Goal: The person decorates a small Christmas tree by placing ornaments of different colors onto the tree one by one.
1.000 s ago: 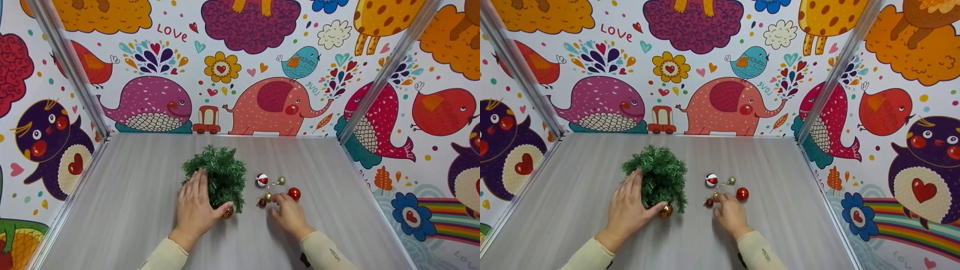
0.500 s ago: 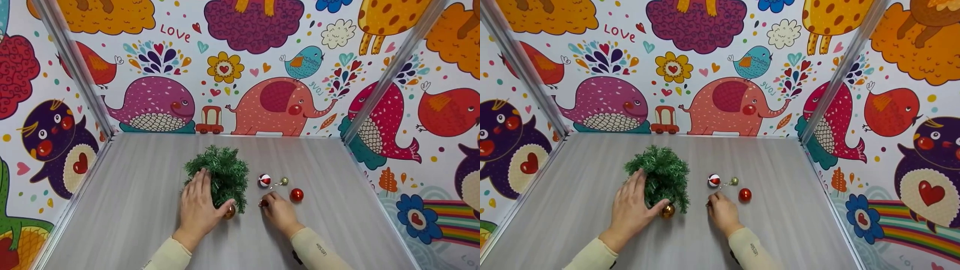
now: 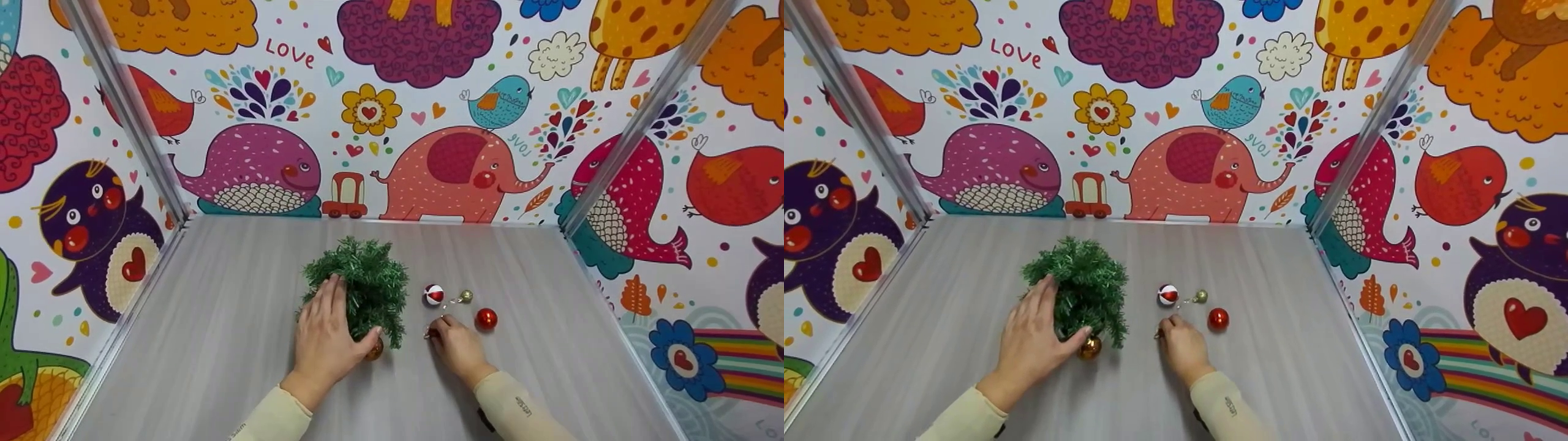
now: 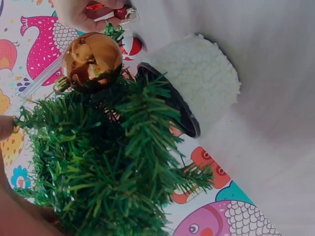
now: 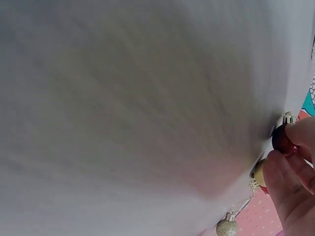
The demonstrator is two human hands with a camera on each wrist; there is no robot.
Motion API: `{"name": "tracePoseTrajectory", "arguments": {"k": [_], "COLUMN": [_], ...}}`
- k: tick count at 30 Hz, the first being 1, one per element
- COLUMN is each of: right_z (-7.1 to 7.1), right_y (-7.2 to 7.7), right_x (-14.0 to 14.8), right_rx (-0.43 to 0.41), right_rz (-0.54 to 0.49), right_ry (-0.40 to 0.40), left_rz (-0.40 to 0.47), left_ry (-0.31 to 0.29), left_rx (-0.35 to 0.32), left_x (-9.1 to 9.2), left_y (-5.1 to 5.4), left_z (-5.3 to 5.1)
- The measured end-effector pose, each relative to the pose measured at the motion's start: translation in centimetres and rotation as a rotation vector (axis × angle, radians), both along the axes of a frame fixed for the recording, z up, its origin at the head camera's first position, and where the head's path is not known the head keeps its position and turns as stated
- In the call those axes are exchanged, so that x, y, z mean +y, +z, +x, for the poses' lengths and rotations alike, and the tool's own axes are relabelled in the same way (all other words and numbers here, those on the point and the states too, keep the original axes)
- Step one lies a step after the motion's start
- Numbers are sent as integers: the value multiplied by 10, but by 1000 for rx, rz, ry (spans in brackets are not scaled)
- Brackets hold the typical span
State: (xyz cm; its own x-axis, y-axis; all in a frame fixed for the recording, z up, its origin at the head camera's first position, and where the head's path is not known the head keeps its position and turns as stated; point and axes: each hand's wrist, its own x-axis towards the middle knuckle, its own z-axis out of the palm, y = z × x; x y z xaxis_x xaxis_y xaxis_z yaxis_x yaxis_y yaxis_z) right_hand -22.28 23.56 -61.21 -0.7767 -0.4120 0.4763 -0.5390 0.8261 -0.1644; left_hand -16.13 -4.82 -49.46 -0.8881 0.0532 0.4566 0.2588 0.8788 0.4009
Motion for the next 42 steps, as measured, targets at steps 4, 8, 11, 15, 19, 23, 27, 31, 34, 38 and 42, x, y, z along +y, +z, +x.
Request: {"name": "tracePoseTrajectory", "arguments": {"k": [4, 8, 11, 15, 19, 23, 27, 31, 34, 38, 42], "right_z": [-1, -1, -1, 0, 0, -1, -1, 0, 0, 0, 0], "right_y": [0, 1, 1, -1, -2, -2, -1, 0, 0, 0, 0], "right_x": [1, 1, 1, 0, 0, 0, -1, 0, 0, 0, 0], "right_rx": [-17, -26, -32, -27, -12, -1, -13, -36, -42, -51, -54], "right_rz": [5, 10, 11, 5, 1, 20, 41, 33, 23, 15, 16], "right_ry": [4, 3, 1, 2, 6, -5, -29, -32, -26, -18, -14], "left_rz": [9, 2, -6, -11, -3, -14, -39, -50, -54, -50, -52], "left_ry": [-36, -64, -78, -98, -123, -147, -179, -214, -237, -255, -255], "left_rx": [-4, -6, -6, -15, -24, -11, 10, 13, 14, 19, 41], "left_x": [-6, -12, -17, -22, -26, -32, -37, -41, -44, -47, -49], "left_y": [1, 2, 3, 5, 6, 6, 7, 10, 12, 14, 13], "left_z": [-1, -2, -2, -1, 0, -2, -5, -6, -7, -7, -6]}}
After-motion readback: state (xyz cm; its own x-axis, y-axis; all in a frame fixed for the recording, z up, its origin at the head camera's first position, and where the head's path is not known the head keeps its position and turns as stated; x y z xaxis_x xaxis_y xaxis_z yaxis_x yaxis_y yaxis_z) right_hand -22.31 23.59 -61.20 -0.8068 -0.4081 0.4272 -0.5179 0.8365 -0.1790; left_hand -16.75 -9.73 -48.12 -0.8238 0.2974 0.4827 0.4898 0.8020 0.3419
